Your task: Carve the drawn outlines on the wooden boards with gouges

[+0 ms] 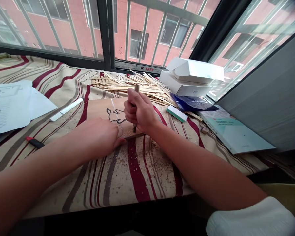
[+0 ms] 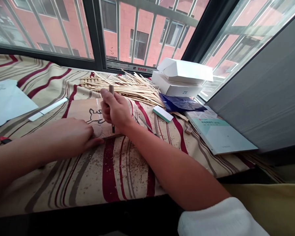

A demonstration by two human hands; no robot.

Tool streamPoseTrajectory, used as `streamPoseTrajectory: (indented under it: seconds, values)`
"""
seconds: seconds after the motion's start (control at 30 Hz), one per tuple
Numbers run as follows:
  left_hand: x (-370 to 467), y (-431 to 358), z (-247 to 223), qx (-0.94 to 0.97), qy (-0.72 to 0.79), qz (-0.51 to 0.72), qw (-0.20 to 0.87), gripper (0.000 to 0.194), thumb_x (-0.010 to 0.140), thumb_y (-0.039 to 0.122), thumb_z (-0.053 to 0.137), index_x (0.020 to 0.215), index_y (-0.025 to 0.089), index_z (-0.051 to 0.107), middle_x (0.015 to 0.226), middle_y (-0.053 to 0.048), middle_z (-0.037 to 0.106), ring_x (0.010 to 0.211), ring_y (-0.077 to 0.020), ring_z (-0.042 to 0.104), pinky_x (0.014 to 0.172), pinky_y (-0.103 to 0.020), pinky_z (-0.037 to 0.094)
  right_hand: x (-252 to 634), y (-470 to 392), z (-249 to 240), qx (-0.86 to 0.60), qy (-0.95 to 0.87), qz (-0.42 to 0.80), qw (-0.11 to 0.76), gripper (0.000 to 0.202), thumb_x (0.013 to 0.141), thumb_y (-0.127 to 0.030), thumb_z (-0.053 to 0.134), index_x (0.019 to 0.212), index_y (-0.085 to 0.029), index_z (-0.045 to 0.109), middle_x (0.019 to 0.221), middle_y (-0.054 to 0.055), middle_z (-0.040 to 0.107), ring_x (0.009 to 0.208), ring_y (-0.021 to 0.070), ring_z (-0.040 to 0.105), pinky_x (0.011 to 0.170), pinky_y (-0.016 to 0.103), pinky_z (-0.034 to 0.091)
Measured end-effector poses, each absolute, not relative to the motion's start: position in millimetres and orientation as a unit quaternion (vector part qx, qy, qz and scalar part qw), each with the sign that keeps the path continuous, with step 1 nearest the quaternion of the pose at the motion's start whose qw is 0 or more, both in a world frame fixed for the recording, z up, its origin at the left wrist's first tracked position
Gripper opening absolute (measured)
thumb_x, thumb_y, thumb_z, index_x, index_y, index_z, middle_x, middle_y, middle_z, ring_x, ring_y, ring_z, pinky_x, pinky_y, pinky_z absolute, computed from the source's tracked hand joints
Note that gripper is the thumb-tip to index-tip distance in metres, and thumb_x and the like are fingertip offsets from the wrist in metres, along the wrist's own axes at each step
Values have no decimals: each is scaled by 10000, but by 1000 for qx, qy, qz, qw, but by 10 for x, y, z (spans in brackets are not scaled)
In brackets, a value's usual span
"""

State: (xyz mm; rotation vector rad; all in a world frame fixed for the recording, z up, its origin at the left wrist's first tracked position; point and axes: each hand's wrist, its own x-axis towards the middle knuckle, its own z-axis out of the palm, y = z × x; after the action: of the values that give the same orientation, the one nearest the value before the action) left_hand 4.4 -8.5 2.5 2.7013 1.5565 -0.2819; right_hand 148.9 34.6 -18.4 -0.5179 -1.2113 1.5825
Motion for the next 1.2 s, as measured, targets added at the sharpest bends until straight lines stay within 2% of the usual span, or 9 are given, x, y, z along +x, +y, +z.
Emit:
streamPoseTrajectory:
  seconds: [0.1,0.3,0.57,0.7,0.8,1.0,1.2]
  values:
    - [73,-94,62,848,507,-152,5,474,946,518,478,847,213,827,762,-128,752,839,-290,715,879,-374,510,1524,356,-89,-230,-494,655,524,449,1064,-376,471,680,-244,280,474,-121,226,382,47,124,362,215,132]
    - [71,-105,61,855,504,-119,0,462,940,512,488,854,205,822,786,-130,763,832,-287,726,866,-364,519,1378,279,-110,-245,-511,653,502,503,987,-486,621,675,-241,311,487,-121,277,397,41,162,363,214,168]
    - [62,-87,60,865,484,-132,-2,419,943,458,465,968,255,831,779,-111,764,852,-285,725,841,-363,522,1291,337,-141,-325,-501,619,510,420,1040,-343,552,705,-235,322,492,-115,289,420,40,230,387,180,216]
    - [72,-88,72,855,503,-123,16,377,927,458,508,908,256,826,765,-106,756,853,-285,720,869,-367,517,1272,358,-177,-334,-513,592,524,440,1016,-393,588,696,-230,334,509,-103,307,450,43,265,403,175,215]
    - [76,-90,80,859,496,-121,20,391,937,471,492,918,261,821,786,-100,760,882,-280,717,885,-363,512,1274,359,-178,-325,-520,594,521,431,1025,-373,574,691,-231,341,506,-102,305,451,47,259,406,180,209]
    - [99,-89,88,859,495,-130,6,414,940,454,463,875,249,816,739,-94,743,841,-272,712,870,-365,516,1312,361,-146,-302,-526,646,464,402,1046,-354,524,713,-243,328,488,-109,295,416,58,196,384,214,171]
    - [83,-97,51,859,499,-111,14,409,928,453,486,833,225,813,697,-109,729,741,-258,690,817,-362,514,1299,297,-271,-329,-518,544,572,418,1007,-422,567,713,-241,331,555,-77,322,464,70,278,424,217,226]
